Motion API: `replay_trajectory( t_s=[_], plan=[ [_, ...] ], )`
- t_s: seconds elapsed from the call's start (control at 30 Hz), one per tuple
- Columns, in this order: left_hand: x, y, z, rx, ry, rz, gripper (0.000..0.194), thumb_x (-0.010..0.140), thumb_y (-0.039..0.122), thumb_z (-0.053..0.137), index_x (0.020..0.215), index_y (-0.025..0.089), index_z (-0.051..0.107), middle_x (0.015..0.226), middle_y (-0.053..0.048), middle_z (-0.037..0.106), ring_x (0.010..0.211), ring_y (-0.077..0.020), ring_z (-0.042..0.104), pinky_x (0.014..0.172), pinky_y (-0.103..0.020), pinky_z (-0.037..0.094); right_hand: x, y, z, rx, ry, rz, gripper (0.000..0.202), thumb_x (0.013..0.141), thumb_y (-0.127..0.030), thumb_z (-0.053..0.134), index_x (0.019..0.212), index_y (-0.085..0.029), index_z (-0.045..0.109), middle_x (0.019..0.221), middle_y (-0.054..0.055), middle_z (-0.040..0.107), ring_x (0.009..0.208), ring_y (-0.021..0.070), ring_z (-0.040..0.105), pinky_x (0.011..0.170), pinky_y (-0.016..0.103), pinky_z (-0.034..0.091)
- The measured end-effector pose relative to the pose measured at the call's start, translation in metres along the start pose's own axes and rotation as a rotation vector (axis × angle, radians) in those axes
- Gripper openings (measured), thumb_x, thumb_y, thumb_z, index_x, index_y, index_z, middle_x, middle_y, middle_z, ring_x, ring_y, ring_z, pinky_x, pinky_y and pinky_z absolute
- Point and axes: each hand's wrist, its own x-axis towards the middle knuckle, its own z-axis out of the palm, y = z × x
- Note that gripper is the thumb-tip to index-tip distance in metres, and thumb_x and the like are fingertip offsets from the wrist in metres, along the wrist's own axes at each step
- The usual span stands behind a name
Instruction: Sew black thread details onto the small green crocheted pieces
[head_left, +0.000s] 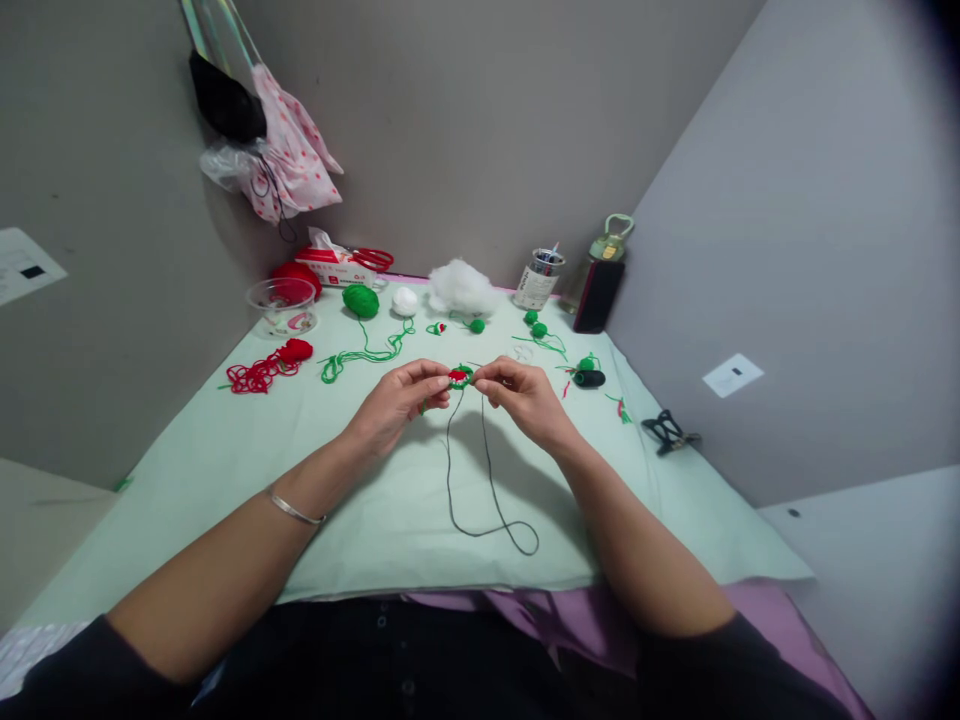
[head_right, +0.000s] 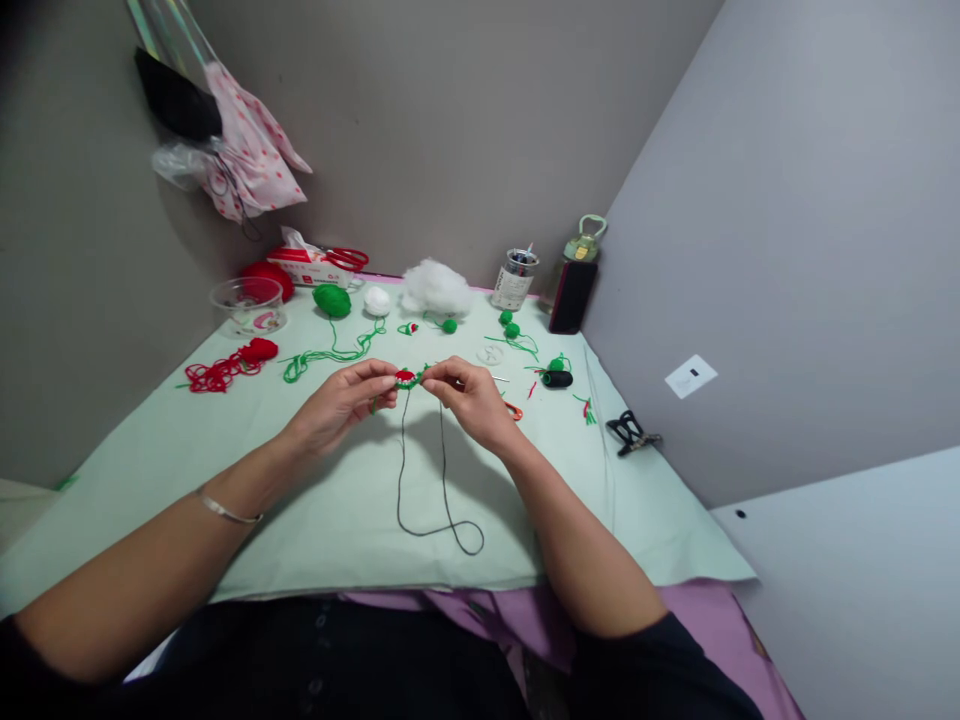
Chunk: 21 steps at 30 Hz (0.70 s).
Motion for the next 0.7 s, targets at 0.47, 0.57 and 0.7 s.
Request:
replay_trajectory(
  t_s=[0.47, 0.57, 0.7],
  plan=[
    [0.0, -0.01, 0.006, -0.004, -0.037, -0.004, 0.023, 0.076, 0.033, 0.08, 0.09, 0.018, 0.069, 0.086, 0.0, 0.067, 0.079, -0.0134, 0.065, 0.088, -0.034, 0.049, 0.001, 0.005, 0.008, 0.107, -0.036, 0.029, 0.021, 0.081, -0.035, 0.073, 0.082, -0.019, 0.059, 0.069, -0.003, 0.057, 0.057, 0.0103, 0.053, 0.056, 0.026, 0.043],
    [0.0, -0.01, 0.005, 0.018, -0.015, 0.024, 0.024, 0.076, 0.032, 0.079, 0.092, 0.019, 0.068, 0.088, 0.0, 0.067, 0.08, -0.0131, 0.064, 0.087, -0.032, 0.048, -0.002, 0.005, 0.01, 0.063, -0.064, 0.012, 0.011, 0.086, -0.029, 0.067, 0.087, -0.02, 0.061, 0.076, -0.001, 0.062, 0.065, 0.0123, 0.06, 0.064, 0.029, 0.049],
    [0.001, -0.011, 0.003, 0.104, 0.013, 0.117, 0.019, 0.078, 0.032, 0.077, 0.09, 0.018, 0.069, 0.088, -0.001, 0.068, 0.082, -0.0141, 0.061, 0.085, -0.032, 0.046, -0.005, 0.007, 0.019, 0.025, -0.029, -0.004, 0.007, 0.085, -0.023, 0.064, 0.087, -0.02, 0.058, 0.077, -0.001, 0.063, 0.067, 0.0137, 0.064, 0.065, 0.029, 0.052]
  ],
)
